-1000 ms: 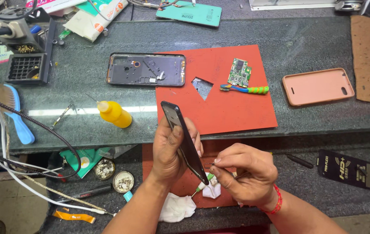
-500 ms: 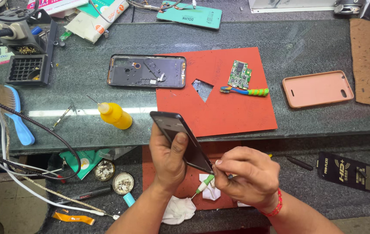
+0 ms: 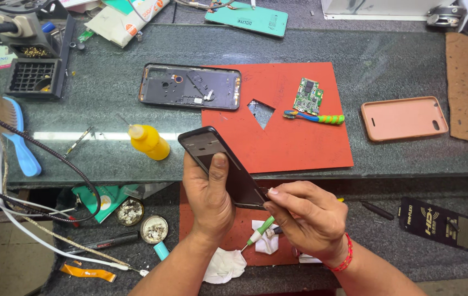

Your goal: The person handles a mobile phone chassis, fits a component into the internal frame by hand, and presses along the edges to secure the screen or back plate.

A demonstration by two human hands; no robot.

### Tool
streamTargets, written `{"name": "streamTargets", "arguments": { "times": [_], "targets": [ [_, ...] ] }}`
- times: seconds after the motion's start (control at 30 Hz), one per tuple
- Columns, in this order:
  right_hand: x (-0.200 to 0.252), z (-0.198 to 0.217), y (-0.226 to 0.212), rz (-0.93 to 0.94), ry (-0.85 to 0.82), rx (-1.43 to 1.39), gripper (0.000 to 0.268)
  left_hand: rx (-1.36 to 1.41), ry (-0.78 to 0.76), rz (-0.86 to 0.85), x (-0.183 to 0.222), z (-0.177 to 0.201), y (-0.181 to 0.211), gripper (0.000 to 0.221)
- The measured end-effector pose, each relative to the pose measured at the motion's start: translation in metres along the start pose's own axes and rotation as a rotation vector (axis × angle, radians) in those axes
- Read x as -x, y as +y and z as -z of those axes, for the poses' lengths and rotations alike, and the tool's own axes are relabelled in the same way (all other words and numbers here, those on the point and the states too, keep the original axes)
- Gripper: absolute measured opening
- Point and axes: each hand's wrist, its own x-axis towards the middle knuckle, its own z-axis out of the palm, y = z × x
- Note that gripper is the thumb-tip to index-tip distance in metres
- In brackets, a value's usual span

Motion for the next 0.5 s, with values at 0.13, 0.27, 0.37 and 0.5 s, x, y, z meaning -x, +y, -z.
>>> {"name": "streamTargets", "arguments": {
  "times": [0.13,0.27,0.37,0.5],
  "targets": [
    [-0.002,-0.005,-0.001,-0.028,-0.06,-0.02,0.027,-0.024,-0.005,-0.007,-0.003,0.0,0.004,0.036],
    [-0.003,-0.002,0.006,-0.041,-0.093,-0.084,0.027,-0.056,-0.013,0.014,-0.003,-0.001,0.004,0.038],
    [0.003,-0.001,0.01,-0.111,-0.05,-0.05,0.016,-0.079,-0.047,0.022,0.002,-0.003,0.003,0.038],
    [0.005,0.001,0.009,-0.211,-0.094,-0.147,0.011,-0.064,-0.054,0.03,0.001,-0.003,0.004,0.041]
  ]
}}
